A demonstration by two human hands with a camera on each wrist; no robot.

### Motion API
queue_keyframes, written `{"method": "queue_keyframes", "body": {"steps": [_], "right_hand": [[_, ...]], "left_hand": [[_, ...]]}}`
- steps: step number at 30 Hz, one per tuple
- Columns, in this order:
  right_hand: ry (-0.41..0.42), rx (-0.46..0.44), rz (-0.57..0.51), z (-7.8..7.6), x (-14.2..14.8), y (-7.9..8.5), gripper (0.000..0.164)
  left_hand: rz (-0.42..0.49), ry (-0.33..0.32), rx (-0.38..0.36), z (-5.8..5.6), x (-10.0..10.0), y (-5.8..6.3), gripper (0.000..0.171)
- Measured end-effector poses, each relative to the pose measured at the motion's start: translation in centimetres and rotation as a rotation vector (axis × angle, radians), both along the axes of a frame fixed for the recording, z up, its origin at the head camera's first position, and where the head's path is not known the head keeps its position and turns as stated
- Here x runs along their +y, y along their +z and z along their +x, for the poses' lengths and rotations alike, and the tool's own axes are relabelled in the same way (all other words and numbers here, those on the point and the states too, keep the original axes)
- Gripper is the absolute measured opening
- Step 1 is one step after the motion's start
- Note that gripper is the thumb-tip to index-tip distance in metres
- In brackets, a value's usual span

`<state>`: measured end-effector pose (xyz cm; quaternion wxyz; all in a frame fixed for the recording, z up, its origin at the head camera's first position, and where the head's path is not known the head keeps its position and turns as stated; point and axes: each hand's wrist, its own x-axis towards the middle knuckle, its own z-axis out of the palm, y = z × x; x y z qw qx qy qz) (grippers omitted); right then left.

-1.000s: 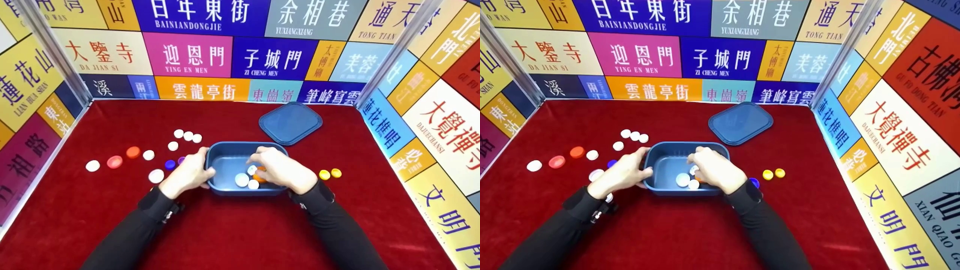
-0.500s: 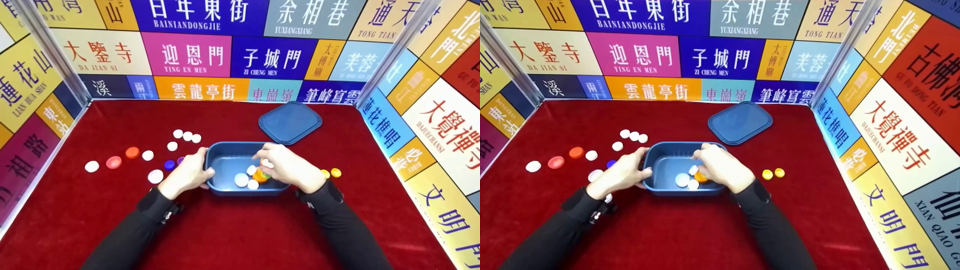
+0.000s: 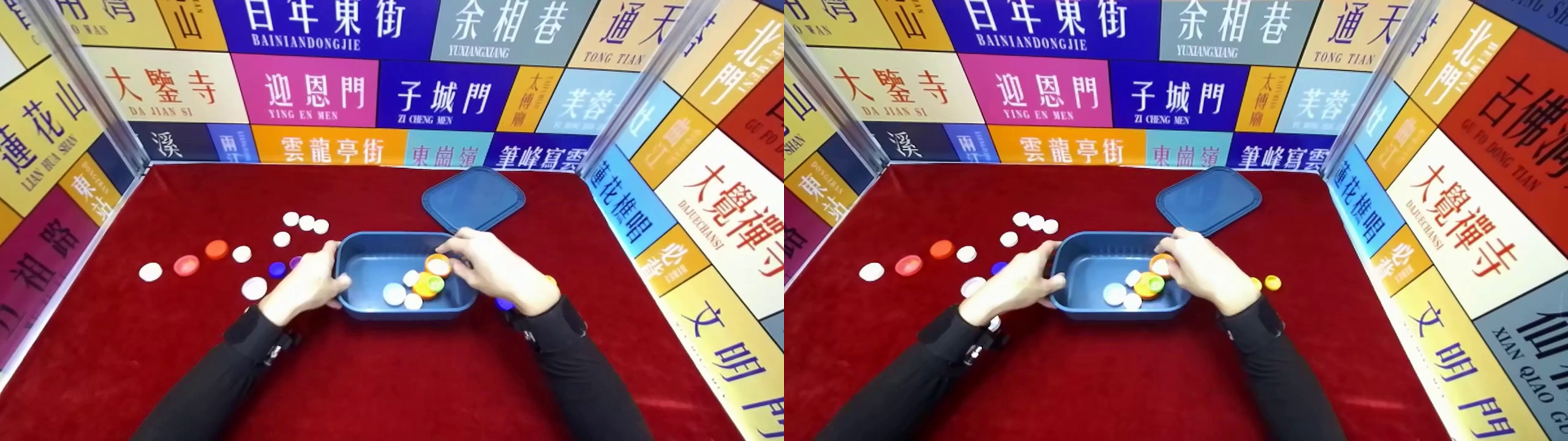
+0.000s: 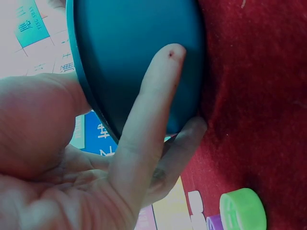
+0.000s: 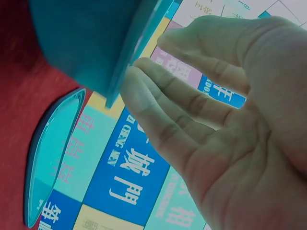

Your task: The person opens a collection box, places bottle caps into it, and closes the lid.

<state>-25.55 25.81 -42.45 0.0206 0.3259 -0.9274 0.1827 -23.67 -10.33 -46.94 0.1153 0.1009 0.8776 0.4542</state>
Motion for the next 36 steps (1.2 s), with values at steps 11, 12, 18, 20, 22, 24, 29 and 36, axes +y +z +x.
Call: {"method": "queue_keyframes", "body": {"steps": [11,12,18,20,22,24,29,36], "right_hand": [[-0.052,0.092,-0.033,0.1,2.7,0.4,0.028],[-0.06,0.089,-0.03,0.1,2.9,0.4,0.028],[-0.092,0.071,-0.019,0.2,4.5,0.0,0.03],[-0.108,0.065,-0.012,0.2,5.1,-0.2,0.03],[-0.127,0.059,0.005,0.3,5.8,-0.3,0.031],[-0.147,0.049,0.027,0.4,6.6,-0.3,0.033],[-0.192,0.009,0.07,0.6,8.3,-0.6,0.036],[-0.221,-0.08,0.104,0.4,9.8,-1.1,0.04]], "left_hand": [[0.006,0.001,0.004,0.0,0.1,0.1,0.065],[0.005,0.0,0.004,0.0,0.1,0.1,0.065],[-0.001,-0.003,0.004,0.0,0.0,0.0,0.066],[-0.002,-0.002,0.003,0.0,0.0,-0.1,0.066],[0.0,-0.001,0.001,0.0,0.0,-0.1,0.067],[0.001,-0.002,-0.002,0.0,0.0,-0.2,0.068],[0.0,-0.007,-0.001,0.0,0.1,-0.1,0.068],[-0.007,-0.001,0.0,0.0,0.1,0.0,0.068]]}}
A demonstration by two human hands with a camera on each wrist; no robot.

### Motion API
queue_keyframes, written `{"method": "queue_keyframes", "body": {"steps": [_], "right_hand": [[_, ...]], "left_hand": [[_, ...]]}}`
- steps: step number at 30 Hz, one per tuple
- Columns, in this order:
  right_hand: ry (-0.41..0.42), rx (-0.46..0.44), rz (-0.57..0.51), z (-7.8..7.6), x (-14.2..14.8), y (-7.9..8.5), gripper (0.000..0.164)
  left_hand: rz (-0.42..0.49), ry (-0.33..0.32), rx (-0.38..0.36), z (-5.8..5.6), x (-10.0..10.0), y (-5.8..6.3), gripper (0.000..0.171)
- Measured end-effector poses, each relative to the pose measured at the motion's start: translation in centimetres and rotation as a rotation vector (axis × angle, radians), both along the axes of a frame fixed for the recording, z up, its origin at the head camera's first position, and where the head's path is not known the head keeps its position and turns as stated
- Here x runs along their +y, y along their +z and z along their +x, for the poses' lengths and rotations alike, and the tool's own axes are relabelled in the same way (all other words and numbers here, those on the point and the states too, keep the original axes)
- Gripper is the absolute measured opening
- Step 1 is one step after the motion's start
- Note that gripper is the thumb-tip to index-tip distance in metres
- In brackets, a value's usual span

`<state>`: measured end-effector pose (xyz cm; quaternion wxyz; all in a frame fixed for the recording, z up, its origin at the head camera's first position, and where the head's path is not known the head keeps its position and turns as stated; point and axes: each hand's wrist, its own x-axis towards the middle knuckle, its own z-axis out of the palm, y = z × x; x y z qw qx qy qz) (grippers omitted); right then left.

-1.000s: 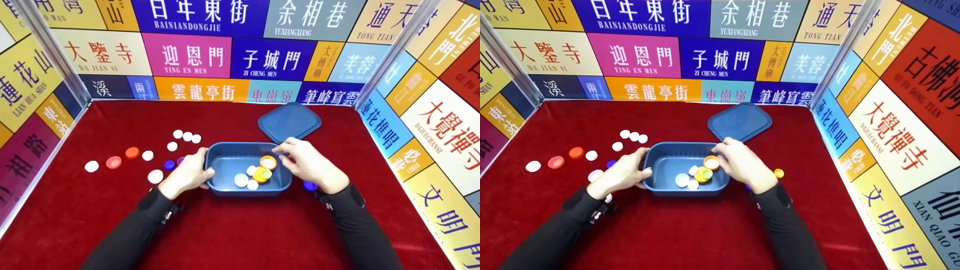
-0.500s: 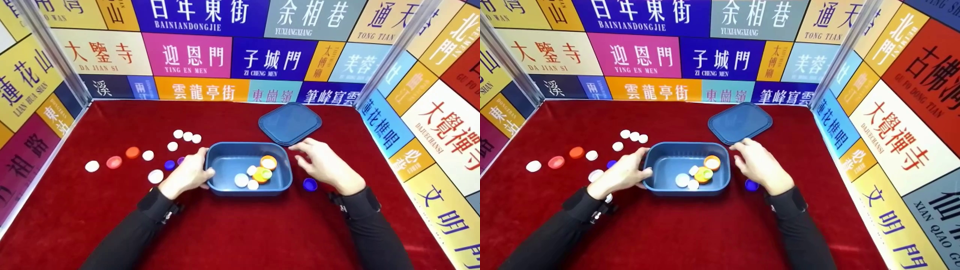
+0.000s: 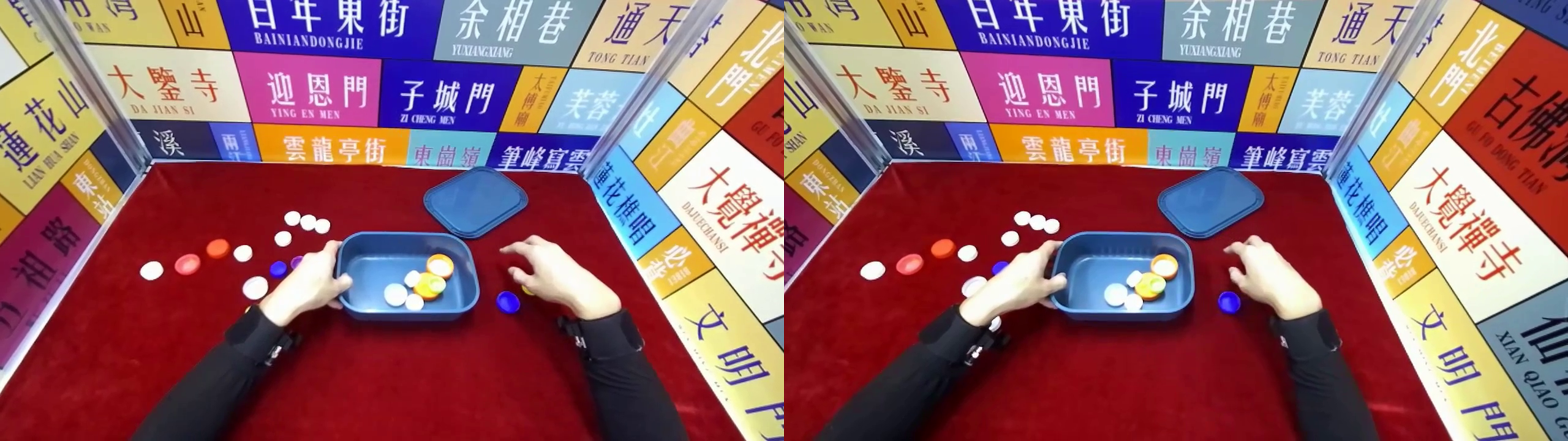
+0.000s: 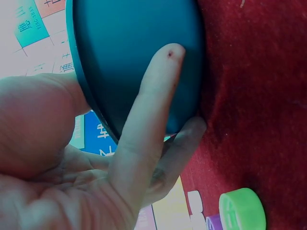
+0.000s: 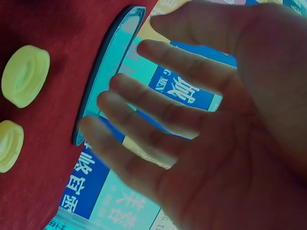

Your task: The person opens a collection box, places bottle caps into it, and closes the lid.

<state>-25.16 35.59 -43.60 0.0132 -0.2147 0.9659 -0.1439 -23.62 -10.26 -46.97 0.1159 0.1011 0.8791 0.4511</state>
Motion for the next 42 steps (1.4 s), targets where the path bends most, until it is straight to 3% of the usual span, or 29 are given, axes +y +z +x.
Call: {"method": "queue_keyframes", "body": {"steps": [13,17,22,33,42], "right_hand": [[-0.128,-0.172,0.062,0.2,3.0,0.1,0.053],[-0.136,-0.228,0.063,0.2,3.6,0.1,0.055],[-0.107,-0.236,0.068,0.0,3.9,-0.1,0.057],[-0.108,-0.189,0.076,-0.5,3.9,-0.9,0.041],[-0.123,-0.181,0.064,-1.3,3.7,-1.2,0.014]], "left_hand": [[0.017,0.012,-0.002,0.3,-0.2,-0.4,0.066],[0.015,0.015,-0.004,0.3,-0.2,-0.4,0.066],[0.012,0.014,-0.002,0.2,-0.1,-0.3,0.067],[0.021,0.009,-0.011,-0.1,0.1,0.0,0.069],[0.026,0.01,-0.002,-0.1,0.1,0.0,0.067]]}}
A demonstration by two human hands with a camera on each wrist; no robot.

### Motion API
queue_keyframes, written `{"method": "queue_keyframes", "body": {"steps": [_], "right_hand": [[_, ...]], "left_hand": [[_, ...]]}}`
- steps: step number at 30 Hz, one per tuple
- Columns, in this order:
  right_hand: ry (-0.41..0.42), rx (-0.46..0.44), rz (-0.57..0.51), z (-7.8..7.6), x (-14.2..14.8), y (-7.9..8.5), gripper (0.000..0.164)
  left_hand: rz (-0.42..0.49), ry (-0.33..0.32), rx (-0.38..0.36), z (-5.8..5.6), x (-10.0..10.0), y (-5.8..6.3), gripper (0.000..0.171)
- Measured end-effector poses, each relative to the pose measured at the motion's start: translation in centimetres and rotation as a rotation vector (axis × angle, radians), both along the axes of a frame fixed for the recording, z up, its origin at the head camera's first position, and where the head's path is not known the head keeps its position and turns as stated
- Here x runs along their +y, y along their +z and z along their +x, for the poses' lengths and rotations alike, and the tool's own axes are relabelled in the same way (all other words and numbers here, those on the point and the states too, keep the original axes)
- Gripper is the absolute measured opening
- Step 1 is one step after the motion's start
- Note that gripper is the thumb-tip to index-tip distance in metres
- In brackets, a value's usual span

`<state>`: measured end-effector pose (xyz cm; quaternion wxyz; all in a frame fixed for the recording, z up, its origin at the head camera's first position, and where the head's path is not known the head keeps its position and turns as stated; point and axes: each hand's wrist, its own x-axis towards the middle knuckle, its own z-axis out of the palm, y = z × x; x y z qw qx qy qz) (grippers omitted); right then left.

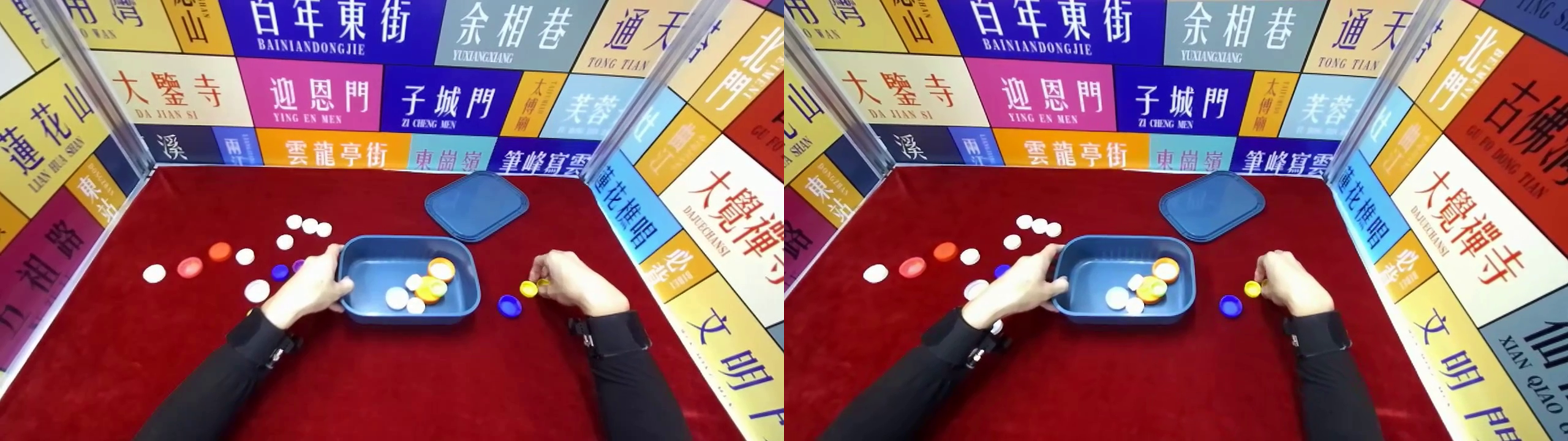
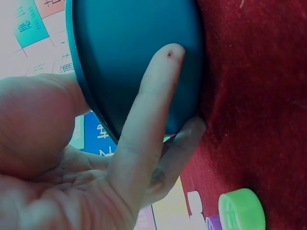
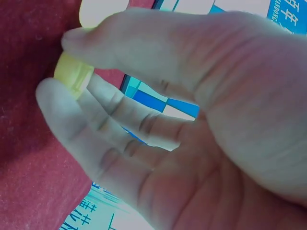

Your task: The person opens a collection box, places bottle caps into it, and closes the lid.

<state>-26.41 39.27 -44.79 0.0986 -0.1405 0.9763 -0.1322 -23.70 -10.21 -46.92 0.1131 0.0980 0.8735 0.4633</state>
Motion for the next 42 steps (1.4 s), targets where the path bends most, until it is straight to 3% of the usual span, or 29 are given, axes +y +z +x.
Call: {"method": "queue_keyframes", "body": {"steps": [7,15,30,42], "right_hand": [[0.012,0.039,-0.014,-0.1,-0.2,0.3,0.012],[0.025,0.144,-0.024,0.2,-0.9,0.8,0.01],[0.146,0.36,-0.131,1.4,-3.9,2.4,0.011],[0.243,0.394,-0.16,2.4,-7.7,4.3,0.019]], "left_hand": [[-0.003,-0.003,0.004,0.0,0.0,0.0,0.067],[-0.014,0.0,-0.004,0.1,0.0,-0.1,0.068],[-0.012,-0.002,-0.005,0.1,0.0,0.0,0.068],[-0.016,-0.001,0.006,0.0,0.0,0.0,0.069]]}}
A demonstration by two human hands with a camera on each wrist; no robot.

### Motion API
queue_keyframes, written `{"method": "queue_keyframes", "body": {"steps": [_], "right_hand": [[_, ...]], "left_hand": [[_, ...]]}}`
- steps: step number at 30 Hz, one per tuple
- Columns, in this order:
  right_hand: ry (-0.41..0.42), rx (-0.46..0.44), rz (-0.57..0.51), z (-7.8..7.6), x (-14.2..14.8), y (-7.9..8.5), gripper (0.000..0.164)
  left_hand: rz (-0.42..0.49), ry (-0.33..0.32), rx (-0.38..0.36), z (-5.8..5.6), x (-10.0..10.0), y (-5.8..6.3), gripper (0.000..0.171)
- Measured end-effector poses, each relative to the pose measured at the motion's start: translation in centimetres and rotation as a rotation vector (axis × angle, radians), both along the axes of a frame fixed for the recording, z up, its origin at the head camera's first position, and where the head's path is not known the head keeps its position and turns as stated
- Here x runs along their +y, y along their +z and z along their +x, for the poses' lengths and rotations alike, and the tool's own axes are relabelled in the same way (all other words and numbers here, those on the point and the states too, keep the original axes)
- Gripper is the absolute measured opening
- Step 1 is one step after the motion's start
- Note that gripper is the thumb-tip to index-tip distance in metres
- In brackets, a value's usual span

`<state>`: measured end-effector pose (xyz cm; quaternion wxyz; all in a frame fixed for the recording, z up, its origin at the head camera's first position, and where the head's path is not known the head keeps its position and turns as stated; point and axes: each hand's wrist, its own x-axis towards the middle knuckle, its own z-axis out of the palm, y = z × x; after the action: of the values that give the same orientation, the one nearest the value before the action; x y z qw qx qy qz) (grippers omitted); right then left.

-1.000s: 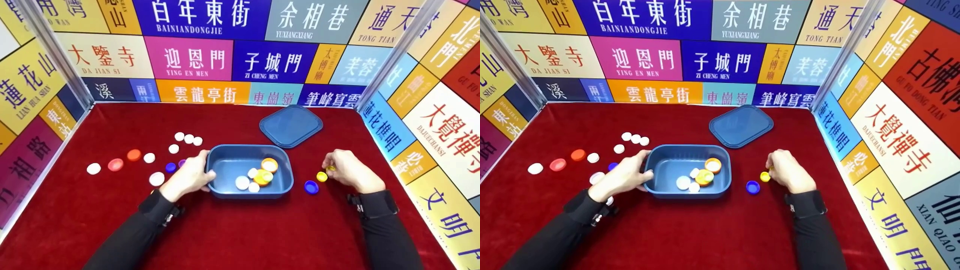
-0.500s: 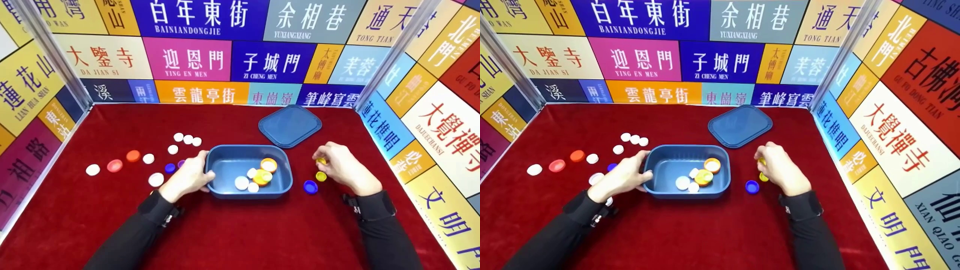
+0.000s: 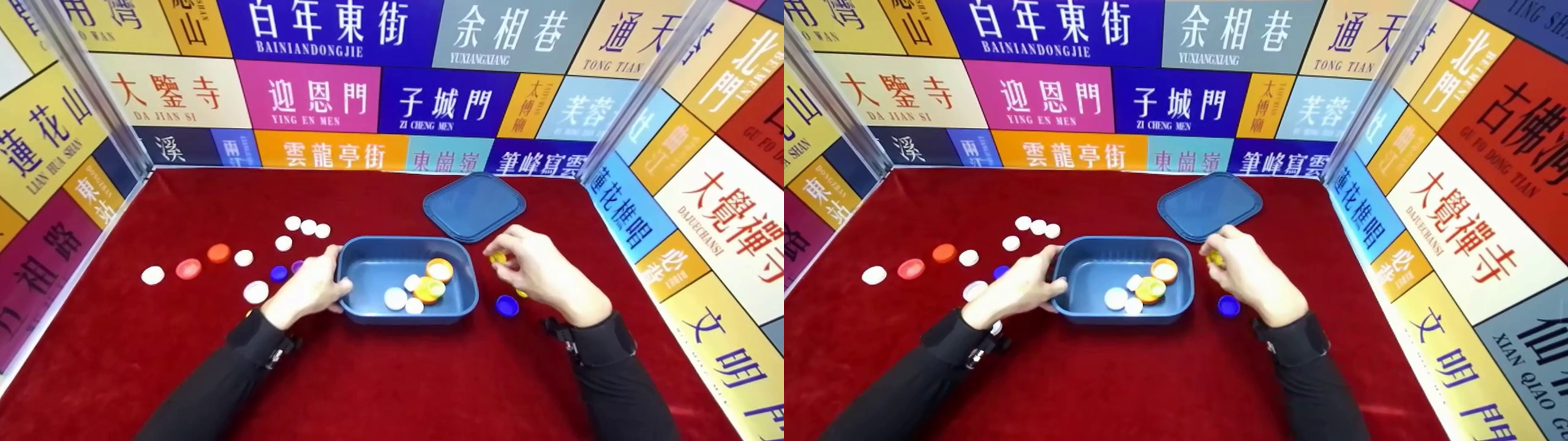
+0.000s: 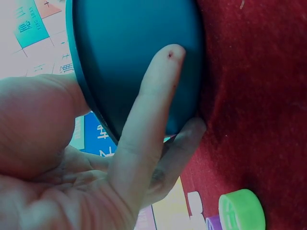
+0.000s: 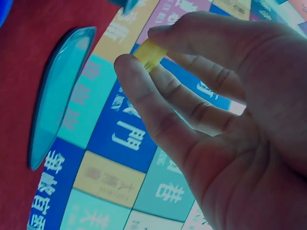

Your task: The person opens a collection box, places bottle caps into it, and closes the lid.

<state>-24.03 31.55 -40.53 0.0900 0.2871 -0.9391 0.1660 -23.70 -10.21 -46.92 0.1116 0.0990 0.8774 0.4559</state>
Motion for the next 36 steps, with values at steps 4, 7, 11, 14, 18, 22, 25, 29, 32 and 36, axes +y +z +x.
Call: {"method": "queue_keyframes", "body": {"steps": [4,7,11,14,18,22,25,29,32,36], "right_hand": [[0.055,-0.016,-0.017,0.0,-1.6,0.0,0.02],[0.105,-0.018,-0.024,0.0,-2.7,-0.3,0.022],[0.174,-0.023,-0.016,0.2,-3.8,-1.0,0.021],[0.199,-0.06,0.014,0.3,-4.4,-1.5,0.021],[0.205,-0.11,0.065,0.4,-4.9,-1.8,0.023],[0.203,-0.142,0.105,0.5,-5.2,-1.9,0.024],[0.203,-0.155,0.116,0.5,-5.2,-2.0,0.025],[0.197,-0.168,0.108,0.5,-5.2,-1.9,0.026],[0.192,-0.165,0.098,0.5,-5.0,-1.8,0.026],[0.184,-0.149,0.092,0.5,-4.7,-1.7,0.027]], "left_hand": [[-0.002,0.001,-0.001,0.1,0.0,0.0,0.069],[0.007,0.002,0.0,0.1,0.0,0.1,0.068],[0.021,0.0,0.001,0.0,0.1,0.1,0.068],[0.016,-0.002,0.001,0.1,0.0,0.0,0.068],[0.01,-0.002,0.0,0.1,0.0,0.0,0.068],[0.005,-0.003,0.005,0.2,0.0,0.0,0.068],[-0.001,-0.002,0.004,0.2,0.0,0.0,0.067],[-0.003,-0.003,0.004,0.2,0.0,0.0,0.067],[0.003,-0.001,0.01,0.1,0.0,0.0,0.065],[0.009,0.003,0.014,0.1,0.0,-0.1,0.065]]}}
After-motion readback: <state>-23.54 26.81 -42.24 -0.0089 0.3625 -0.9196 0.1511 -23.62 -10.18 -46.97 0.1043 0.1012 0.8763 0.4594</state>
